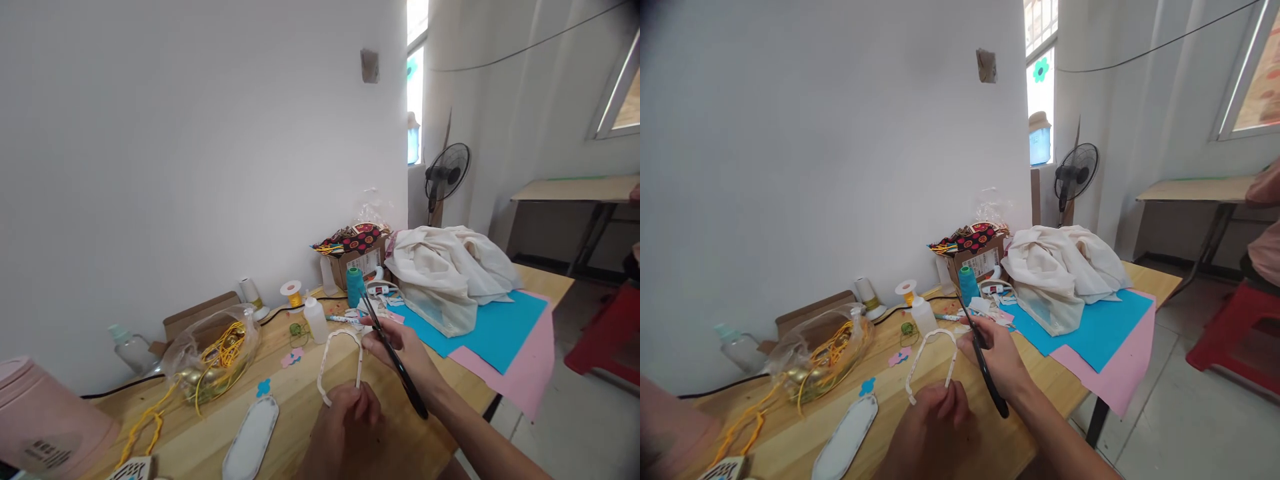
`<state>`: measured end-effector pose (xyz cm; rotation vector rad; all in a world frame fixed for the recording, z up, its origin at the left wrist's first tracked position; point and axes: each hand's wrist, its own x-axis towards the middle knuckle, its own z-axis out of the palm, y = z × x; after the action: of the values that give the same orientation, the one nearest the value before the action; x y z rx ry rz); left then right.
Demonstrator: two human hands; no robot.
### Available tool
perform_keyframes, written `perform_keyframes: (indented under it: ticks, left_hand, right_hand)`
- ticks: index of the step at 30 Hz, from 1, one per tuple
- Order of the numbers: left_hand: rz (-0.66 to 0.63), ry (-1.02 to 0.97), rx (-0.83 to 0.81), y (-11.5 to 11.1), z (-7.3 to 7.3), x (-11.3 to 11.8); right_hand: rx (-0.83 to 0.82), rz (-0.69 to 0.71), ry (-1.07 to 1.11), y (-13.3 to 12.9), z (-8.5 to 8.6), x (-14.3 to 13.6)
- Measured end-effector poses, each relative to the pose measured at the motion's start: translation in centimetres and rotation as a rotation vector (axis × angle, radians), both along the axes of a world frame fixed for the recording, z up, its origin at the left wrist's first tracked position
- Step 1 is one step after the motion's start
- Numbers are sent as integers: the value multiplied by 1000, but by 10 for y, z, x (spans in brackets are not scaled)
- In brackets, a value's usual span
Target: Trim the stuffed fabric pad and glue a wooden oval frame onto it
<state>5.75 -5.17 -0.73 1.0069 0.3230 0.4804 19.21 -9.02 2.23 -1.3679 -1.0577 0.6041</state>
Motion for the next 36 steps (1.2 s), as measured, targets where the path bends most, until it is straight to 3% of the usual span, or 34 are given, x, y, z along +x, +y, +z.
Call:
perform_keyframes:
  ticks: [5,11,18,26,36]
  left_hand:
    - [-2,-15,24,0,0,-1]
    - [137,60,220,-5,10,-1]
    - [252,-73,48,3,4,1]
    - [230,-116,-126,3,7,5]
    - [195,-170,-383,1,3,6]
  right_hand:
    - [-22,73,62,0,17,-7]
    - [-49,77,-16,4,14,-10]
    - [-30,-35,-353,-3,-6,-3]
    - [-114,-80,-684,-11,-25,-2]
    - [-182,-141,-714,-7,-35,-2]
